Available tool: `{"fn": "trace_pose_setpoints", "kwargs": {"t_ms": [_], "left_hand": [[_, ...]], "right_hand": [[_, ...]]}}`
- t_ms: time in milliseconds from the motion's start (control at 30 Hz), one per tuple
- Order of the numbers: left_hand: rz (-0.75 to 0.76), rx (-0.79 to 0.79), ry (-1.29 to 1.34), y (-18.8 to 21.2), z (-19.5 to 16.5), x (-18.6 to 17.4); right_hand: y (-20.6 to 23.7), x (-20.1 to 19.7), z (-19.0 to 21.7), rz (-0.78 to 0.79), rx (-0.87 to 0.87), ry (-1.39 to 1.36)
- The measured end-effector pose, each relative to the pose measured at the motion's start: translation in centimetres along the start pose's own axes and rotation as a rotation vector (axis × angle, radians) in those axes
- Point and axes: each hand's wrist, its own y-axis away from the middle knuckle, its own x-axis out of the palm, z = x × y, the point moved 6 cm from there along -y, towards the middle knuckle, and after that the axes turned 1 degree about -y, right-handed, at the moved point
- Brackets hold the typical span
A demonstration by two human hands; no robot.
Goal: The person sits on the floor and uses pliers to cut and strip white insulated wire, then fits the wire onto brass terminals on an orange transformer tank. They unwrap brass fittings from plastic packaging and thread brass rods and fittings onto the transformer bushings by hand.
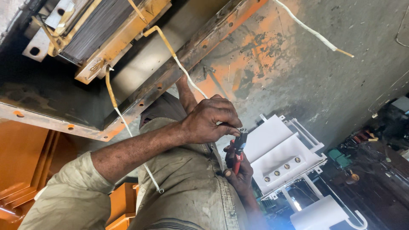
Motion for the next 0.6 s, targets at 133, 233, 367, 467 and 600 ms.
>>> {"fn": "trace_pose_setpoints", "kwargs": {"t_ms": [133,233,367,467,600], "left_hand": [[0.02,-0.018,0.001,-0.2,0.2,0.1],[0.034,0.007,0.008,-0.3,0.2,0.0],[0.094,0.074,-0.02,-0.4,-0.1,0.0],[0.143,0.117,-0.066,-0.4,-0.3,0.0],[0.203,0.178,-0.044,-0.4,-0.2,-0.1]], "right_hand": [[-0.2,0.4,0.8,0.014,-0.081,0.001],[-0.6,0.3,0.8,0.001,-0.039,0.029],[-0.5,-0.1,1.5,0.095,0.001,-0.167],[-0.2,-1.3,1.8,0.124,0.149,-0.179],[-0.4,-2.9,2.5,0.253,0.204,-0.153]]}}
